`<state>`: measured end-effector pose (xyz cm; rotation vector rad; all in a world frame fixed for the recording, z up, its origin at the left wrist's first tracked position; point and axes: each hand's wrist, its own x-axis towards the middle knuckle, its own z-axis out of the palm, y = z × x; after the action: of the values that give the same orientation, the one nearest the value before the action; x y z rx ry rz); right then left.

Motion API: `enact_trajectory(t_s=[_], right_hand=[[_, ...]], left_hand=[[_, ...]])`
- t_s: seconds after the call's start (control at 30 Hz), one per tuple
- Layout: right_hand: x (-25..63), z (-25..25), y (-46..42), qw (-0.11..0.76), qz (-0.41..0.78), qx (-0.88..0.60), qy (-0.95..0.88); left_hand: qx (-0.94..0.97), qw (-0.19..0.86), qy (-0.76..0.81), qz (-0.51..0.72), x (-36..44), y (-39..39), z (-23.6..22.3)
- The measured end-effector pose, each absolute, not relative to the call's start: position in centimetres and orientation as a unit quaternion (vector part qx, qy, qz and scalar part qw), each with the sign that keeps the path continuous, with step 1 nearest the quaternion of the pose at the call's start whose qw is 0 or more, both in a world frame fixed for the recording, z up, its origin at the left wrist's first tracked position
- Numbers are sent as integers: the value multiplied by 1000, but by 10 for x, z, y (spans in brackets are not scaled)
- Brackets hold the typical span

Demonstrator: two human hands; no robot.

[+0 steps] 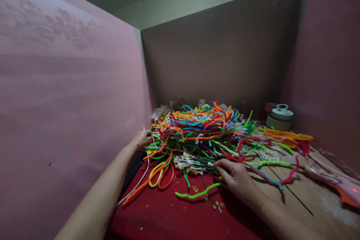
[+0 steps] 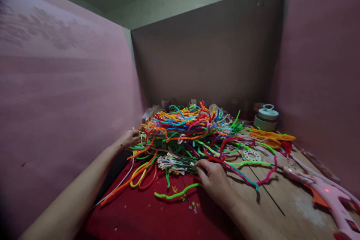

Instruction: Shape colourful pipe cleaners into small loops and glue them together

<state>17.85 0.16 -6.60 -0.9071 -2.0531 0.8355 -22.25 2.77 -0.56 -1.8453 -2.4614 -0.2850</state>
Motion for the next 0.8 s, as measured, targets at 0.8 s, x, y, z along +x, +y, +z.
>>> enact_trajectory(t_s=[0.8], right_hand=[[176,-62,-5,405,336,-315,-790]], left_hand=[[-370,429,-709,-419,-132,-90,153]])
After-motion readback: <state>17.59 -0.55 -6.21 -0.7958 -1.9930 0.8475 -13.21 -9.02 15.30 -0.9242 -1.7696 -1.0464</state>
